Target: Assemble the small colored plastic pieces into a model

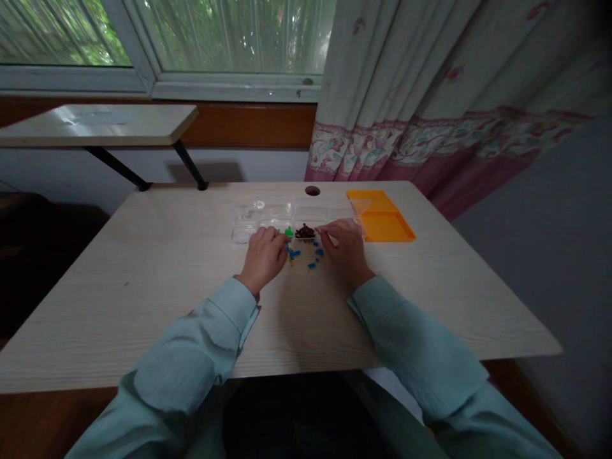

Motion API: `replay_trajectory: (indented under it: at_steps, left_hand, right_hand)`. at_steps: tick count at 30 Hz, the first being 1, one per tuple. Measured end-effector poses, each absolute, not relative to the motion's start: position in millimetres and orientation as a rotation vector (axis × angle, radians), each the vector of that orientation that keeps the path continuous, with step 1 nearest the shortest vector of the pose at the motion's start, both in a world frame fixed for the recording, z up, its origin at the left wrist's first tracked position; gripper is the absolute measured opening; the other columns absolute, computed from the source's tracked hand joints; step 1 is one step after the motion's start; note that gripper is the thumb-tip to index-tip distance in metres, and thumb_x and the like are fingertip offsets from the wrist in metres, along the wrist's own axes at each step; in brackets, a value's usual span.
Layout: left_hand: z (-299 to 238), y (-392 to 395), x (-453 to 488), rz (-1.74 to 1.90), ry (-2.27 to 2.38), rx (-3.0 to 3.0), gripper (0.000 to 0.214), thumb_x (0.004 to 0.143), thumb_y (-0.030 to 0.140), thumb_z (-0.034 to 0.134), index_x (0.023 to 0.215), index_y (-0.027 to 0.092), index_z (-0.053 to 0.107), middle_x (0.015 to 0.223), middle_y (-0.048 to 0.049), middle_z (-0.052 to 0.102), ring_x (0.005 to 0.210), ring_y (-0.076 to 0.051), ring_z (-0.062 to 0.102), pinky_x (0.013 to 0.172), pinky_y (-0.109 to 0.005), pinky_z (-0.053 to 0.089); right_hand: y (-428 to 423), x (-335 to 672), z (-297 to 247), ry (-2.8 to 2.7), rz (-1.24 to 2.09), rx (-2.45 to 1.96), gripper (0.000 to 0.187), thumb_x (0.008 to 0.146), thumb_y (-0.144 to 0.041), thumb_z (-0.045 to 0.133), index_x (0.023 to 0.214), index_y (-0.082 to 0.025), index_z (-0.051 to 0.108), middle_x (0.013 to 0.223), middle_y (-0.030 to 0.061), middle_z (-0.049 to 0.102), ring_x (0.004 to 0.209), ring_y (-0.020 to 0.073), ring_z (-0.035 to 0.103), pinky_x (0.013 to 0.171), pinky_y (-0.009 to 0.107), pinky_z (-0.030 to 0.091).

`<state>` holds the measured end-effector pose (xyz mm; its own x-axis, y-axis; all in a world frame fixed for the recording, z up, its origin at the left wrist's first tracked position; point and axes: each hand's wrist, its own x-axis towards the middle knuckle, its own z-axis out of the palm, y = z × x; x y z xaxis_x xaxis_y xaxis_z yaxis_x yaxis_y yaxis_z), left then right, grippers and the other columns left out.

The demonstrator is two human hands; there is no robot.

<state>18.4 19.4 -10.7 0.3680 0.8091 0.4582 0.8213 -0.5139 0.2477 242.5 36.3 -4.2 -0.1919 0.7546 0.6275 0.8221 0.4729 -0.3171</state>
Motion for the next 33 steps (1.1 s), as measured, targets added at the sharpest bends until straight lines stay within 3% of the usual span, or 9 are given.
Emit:
replay_trajectory:
  at_steps: [5,14,22,33]
  left_hand:
    - [-11.0,19.8,19.0,-0.842,-1.548,-2.569,0.015,0.089,0.03,0.055,0.098,0.022,0.066,0.095,-0.0094,0.055,0.095,-0.026,0.047,0.078,-0.041,0.038]
    - [-10.4,19.8,18.0,-0.864,-1.572,-2.587,0.014,0.087,0.024,0.055,0.094,0.022,0.067,0.094,-0.0091,0.056,0.095,-0.027,0.047,0.078,-0.042,0.038]
    - [-8.5,18.3,17.5,-0.828,-1.592,-2.565,0.014,0.085,0.034,0.062,0.093,0.023,0.067,0.094,-0.0086,0.056,0.096,-0.027,0.047,0.078,-0.041,0.038]
    - [-1.1,13.8,18.1,-0.702,-1.665,-2.56,0.012,0.087,0.026,0.057,0.091,0.022,0.068,0.094,-0.0085,0.058,0.096,-0.026,0.048,0.077,-0.039,0.036]
  right_hand:
    - [35.5,240.7,-4.3,-1.971,-0.108,-1.301,0.025,0.093,-0.034,0.051,0.09,-0.023,0.073,0.087,0.0048,0.071,0.089,0.0215,0.058,0.083,0.039,0.037]
    - [35.4,242.4,-4.7,-1.971,-0.099,-1.297,0.023,0.092,-0.032,0.052,0.091,-0.022,0.073,0.088,0.0044,0.072,0.089,0.0212,0.058,0.083,0.039,0.038]
    - [33.9,240.6,-3.4,-1.979,-0.108,-1.291,0.023,0.093,-0.033,0.052,0.09,-0.022,0.073,0.089,0.0047,0.071,0.09,0.0213,0.058,0.084,0.038,0.037]
    - [35.0,241.9,-3.8,-1.98,-0.098,-1.288,0.023,0.092,-0.033,0.053,0.089,-0.021,0.073,0.087,0.0048,0.072,0.089,0.021,0.058,0.083,0.038,0.037]
